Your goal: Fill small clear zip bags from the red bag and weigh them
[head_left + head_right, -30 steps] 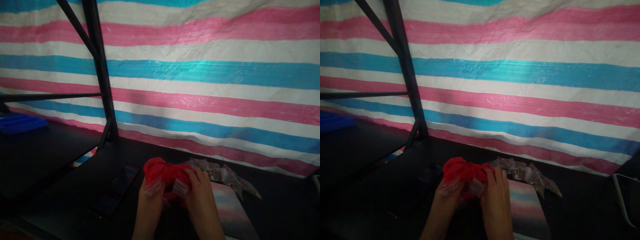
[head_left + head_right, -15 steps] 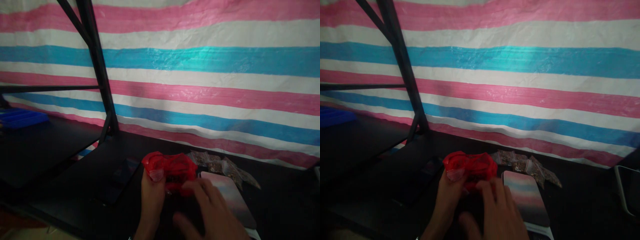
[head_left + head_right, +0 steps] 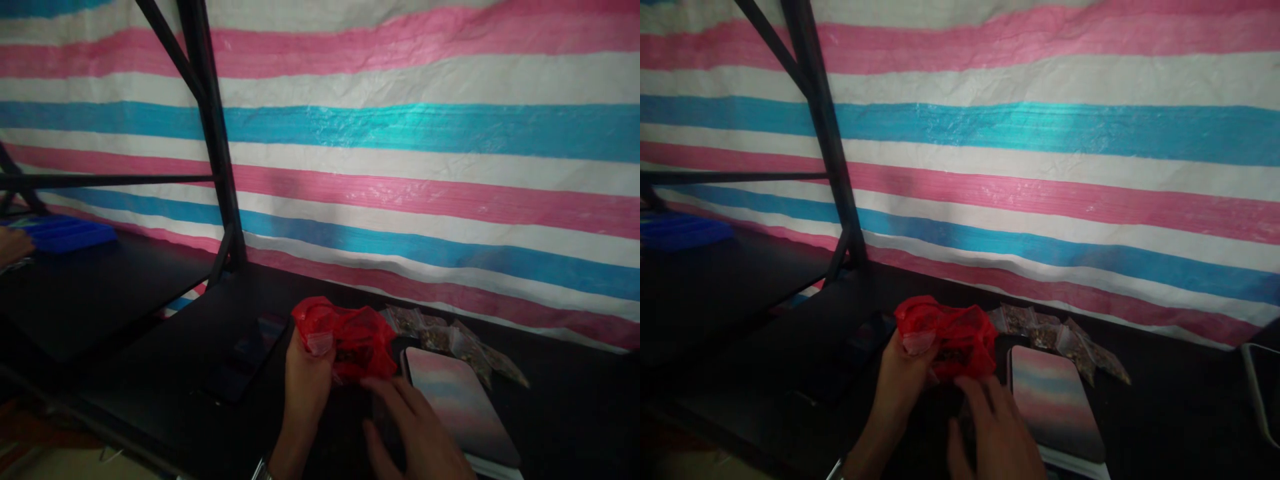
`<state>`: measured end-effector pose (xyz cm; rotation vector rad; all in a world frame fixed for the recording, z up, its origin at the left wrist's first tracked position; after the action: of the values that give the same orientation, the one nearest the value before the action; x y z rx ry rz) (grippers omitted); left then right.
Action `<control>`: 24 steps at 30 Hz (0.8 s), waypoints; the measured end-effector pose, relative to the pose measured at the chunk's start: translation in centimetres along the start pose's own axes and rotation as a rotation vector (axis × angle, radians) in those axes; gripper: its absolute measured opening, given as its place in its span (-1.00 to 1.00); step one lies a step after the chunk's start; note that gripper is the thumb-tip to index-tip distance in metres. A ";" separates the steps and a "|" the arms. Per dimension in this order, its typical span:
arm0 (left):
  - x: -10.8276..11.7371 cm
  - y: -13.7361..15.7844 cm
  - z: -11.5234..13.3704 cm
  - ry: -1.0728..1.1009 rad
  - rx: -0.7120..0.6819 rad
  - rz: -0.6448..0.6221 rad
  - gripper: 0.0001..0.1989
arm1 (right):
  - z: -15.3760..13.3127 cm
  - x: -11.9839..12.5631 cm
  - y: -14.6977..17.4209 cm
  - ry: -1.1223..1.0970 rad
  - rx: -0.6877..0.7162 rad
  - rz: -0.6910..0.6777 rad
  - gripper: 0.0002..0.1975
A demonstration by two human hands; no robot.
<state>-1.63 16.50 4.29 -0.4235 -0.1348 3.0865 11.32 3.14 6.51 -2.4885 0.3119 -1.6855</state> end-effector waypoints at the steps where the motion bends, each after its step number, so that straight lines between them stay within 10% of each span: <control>1: 0.1 -0.1 0.1 -0.005 -0.004 -0.004 -0.62 | -0.3 0.3 -1.3 0.042 0.005 -0.056 -0.53; 11: 0.8 -0.2 -0.3 -0.050 0.062 -0.071 -0.78 | 0.9 -0.9 -4.8 -0.087 -0.202 -0.097 -0.49; 24: 0.4 0.5 0.7 -0.002 0.082 -0.051 -0.75 | 2.2 4.8 -2.8 0.017 -0.176 -0.004 -0.49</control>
<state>-2.18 15.97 4.85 -0.4077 -0.0190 3.0298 15.37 4.69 10.58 -2.5990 0.4763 -1.7530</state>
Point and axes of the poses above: each hand's wrist, its own y-axis away from the middle knuckle, its own x-axis out of the back of the hand, z = x × y, the point moved 8 cm from there along -y, towards the middle knuckle, and after that the axes turned 5 degrees about -z, right-handed, at the moved point
